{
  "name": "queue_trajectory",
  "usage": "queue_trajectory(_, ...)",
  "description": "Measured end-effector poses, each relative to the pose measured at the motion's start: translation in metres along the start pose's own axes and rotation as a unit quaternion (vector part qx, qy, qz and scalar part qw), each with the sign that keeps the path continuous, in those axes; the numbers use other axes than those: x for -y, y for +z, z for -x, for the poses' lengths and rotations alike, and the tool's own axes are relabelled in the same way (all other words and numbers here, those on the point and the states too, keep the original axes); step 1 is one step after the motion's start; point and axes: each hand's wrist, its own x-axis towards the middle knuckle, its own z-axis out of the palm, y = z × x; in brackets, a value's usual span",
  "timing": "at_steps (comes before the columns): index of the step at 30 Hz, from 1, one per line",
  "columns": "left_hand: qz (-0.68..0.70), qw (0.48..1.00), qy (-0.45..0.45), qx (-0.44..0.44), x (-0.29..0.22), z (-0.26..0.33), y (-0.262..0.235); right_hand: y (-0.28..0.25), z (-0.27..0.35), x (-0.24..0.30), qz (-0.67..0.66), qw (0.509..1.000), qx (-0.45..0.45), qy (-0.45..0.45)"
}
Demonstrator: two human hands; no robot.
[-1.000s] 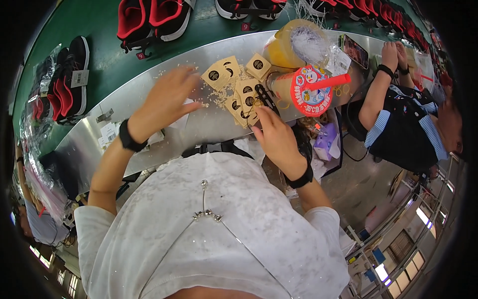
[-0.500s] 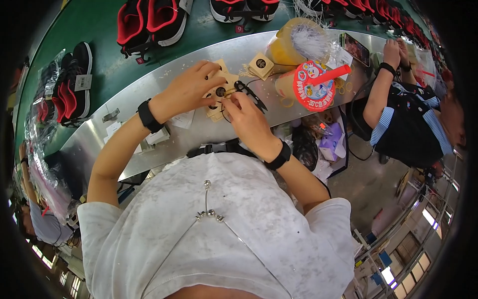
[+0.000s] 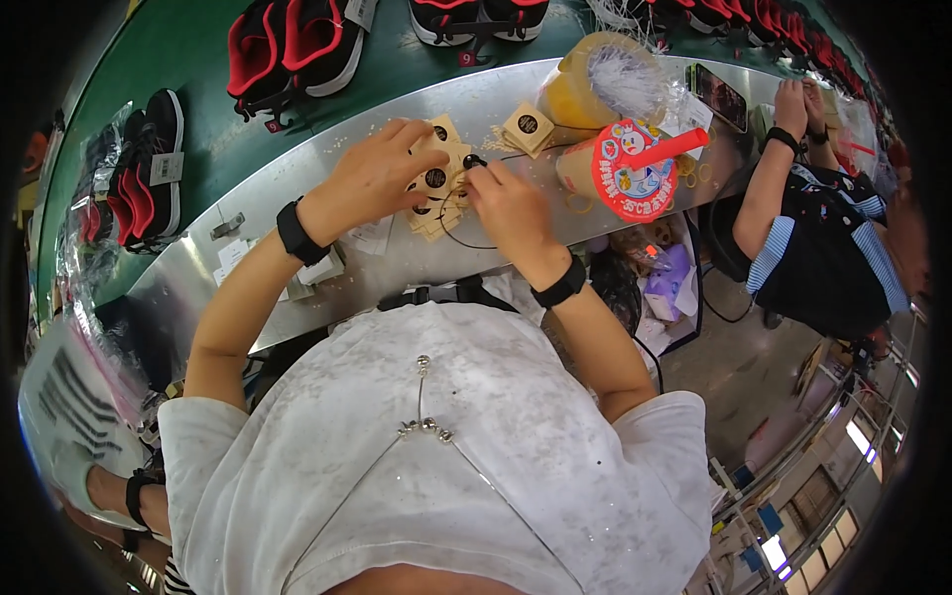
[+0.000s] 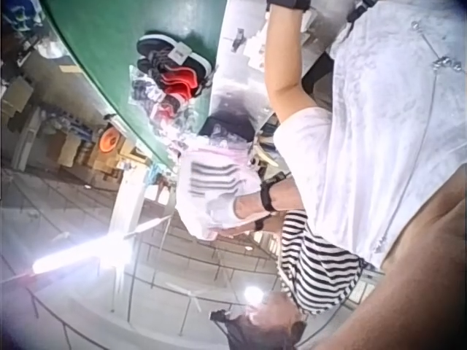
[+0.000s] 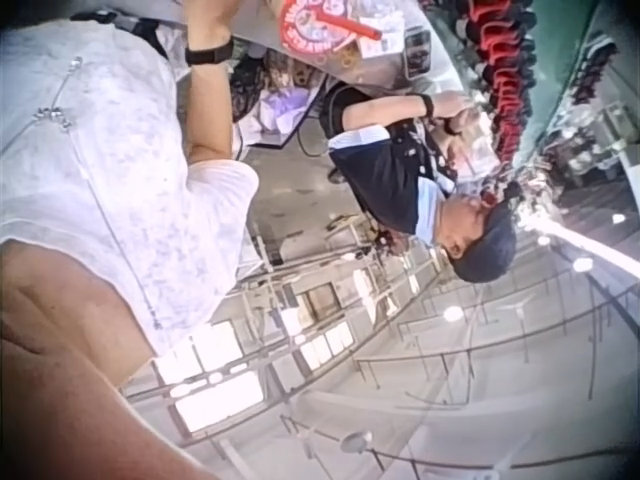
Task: Attaching paper tags and labels to shoes and then packing them into bags.
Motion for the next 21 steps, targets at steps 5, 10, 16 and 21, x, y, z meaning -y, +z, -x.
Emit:
queue_trajectory(5, 0.001, 1.0, 0.0, -0.002, 0.001, -0.001, 0.0, -0.014, 0.025, -0.027, 0.038, 0.996, 0.011, 0.075)
queue_trajectory(10, -0.001, 1.0, -0.017, 0.005, 0.0, -0.005, -0.002, -0.03, 0.034, -0.024, 0.026, 0.988, -0.03, 0.146)
queue_trajectory(16, 0.002, 1.0, -0.02, -0.005, -0.003, -0.009, 0.001, -0.023, 0.006, 0.002, -0.02, 0.998, -0.009, 0.05)
queue_trajectory(21, 0.014, 1.0, -0.018, -0.003, -0.001, -0.013, 0.004, 0.004, -0.007, -0.014, 0.026, 0.998, 0.023, 0.058)
